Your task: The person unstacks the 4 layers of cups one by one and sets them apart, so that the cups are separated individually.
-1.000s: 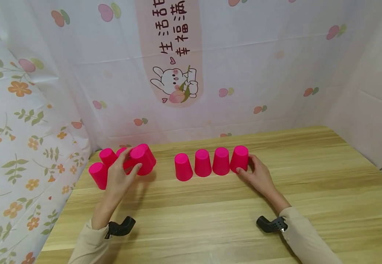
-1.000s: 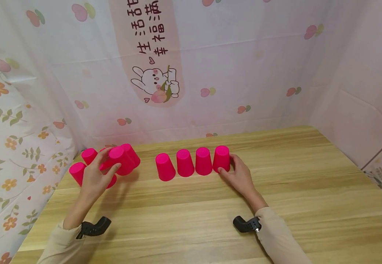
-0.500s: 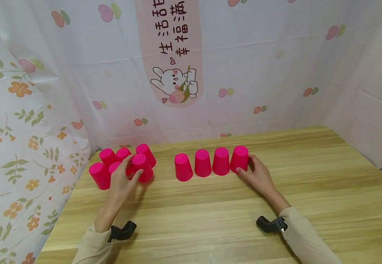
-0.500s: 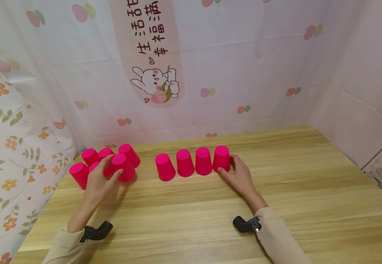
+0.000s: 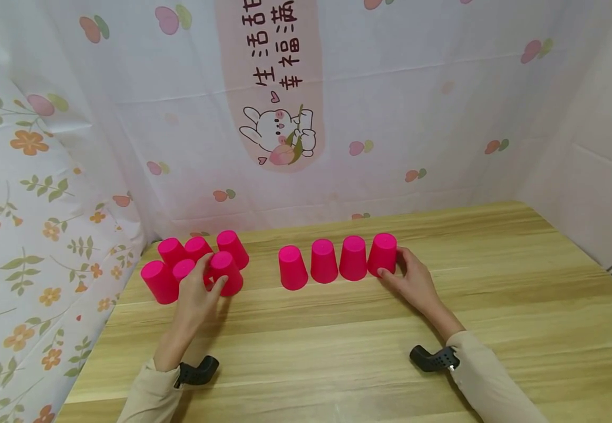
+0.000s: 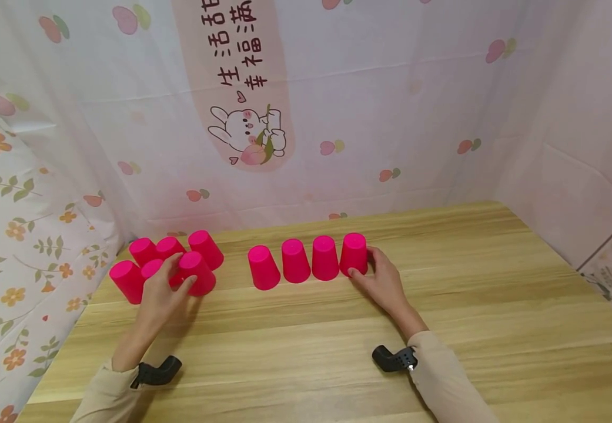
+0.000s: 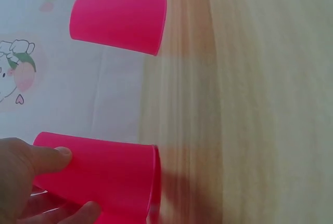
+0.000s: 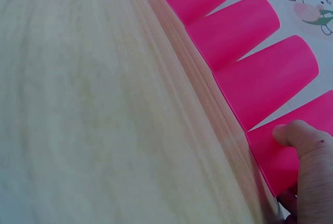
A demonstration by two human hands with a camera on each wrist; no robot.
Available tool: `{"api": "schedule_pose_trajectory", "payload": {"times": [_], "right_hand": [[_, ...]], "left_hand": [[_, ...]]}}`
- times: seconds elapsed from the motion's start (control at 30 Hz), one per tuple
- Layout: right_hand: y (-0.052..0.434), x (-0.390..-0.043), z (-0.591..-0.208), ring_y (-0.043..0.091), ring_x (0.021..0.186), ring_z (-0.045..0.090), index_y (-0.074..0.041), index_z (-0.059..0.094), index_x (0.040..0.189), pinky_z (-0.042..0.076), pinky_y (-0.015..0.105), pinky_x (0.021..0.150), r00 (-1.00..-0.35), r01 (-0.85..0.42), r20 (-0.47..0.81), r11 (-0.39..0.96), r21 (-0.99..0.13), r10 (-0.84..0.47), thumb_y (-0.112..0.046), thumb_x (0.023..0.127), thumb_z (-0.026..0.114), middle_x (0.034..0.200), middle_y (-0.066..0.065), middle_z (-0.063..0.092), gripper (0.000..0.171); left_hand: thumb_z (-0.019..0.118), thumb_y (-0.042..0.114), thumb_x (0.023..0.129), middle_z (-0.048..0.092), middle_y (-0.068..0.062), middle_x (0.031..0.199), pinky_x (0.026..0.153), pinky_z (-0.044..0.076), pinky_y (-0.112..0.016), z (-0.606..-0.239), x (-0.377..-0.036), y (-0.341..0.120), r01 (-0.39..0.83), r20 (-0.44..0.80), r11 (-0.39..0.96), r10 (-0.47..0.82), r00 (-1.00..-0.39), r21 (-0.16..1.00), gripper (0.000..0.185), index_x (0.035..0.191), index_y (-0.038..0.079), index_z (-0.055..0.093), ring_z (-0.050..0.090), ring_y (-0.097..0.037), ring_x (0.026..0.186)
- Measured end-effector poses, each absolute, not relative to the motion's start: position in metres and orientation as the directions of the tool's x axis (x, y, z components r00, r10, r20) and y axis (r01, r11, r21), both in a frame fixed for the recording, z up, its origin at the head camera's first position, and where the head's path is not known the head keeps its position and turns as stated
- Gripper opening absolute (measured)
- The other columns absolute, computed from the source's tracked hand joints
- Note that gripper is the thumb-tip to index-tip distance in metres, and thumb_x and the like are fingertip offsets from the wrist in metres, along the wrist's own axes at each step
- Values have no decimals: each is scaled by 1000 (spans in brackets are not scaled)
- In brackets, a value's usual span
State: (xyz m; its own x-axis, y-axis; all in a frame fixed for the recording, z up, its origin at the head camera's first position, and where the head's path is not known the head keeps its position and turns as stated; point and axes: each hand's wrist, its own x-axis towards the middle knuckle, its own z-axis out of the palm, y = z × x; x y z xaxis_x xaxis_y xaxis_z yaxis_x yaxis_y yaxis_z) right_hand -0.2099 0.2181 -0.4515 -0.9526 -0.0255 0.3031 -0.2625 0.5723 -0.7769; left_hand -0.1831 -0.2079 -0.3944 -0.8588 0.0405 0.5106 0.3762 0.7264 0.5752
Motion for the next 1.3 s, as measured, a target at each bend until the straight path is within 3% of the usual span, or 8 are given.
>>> {"api": "schedule_pose_trajectory", "payload": {"times": [0.4,0.6,0.77,0.93,1.1,1.23,1.3], "right_hand": [[218,-210,-451,36,115,48,3,42,129,39,51,96,-953,-264,303,566,-781,-28,-18,82,70,126,22,51,58],[218,-210,-451,36,115,48,3,42,129,39,51,96,-954,-263,299,561,-785,-28,-18,82,70,126,21,50,59],[219,-210,-451,36,116,47,3,42,130,38,51,97,-956,-256,292,563,-786,-27,-19,82,69,127,22,50,59],[219,-210,-451,36,115,48,4,42,129,39,51,96,-955,-260,297,564,-784,-28,-18,82,70,126,22,51,59],[218,-211,-451,37,115,48,4,42,129,40,50,95,-955,-260,296,568,-781,-30,-18,82,70,125,22,51,58],[218,-211,-451,37,116,48,4,42,129,39,51,96,-955,-260,294,566,-782,-31,-17,82,70,126,22,50,58],[218,-211,-451,37,117,47,4,42,129,39,51,97,-955,-259,294,568,-782,-30,-17,82,69,127,22,50,58]], "left_hand": [[74,1,76,61,-29,104,77,51,-50,-397,-184,-207,303,492,785,-3,-871,540,58,124,-13,44,61,-42,89],[75,3,76,61,-29,81,67,53,-51,-397,-181,-204,293,529,858,30,-848,421,68,129,-13,37,61,-42,66],[75,6,77,57,-27,68,61,52,-54,-397,-180,-204,262,539,897,31,-841,357,67,128,-14,36,60,-46,61],[75,9,77,46,-16,51,48,52,-45,-394,-175,-202,225,539,916,12,-842,331,72,132,-14,34,51,-35,42],[75,12,77,33,-4,45,36,37,-30,-388,-166,-198,214,564,940,28,-825,267,74,134,-13,34,31,-17,35],[78,10,73,36,-3,47,35,34,-28,-380,-160,-192,285,644,937,93,-760,201,65,125,-10,44,30,-15,37],[79,9,71,45,-7,51,36,39,-29,-376,-160,-189,347,683,920,135,-718,184,60,120,-8,49,38,-17,39]]}}
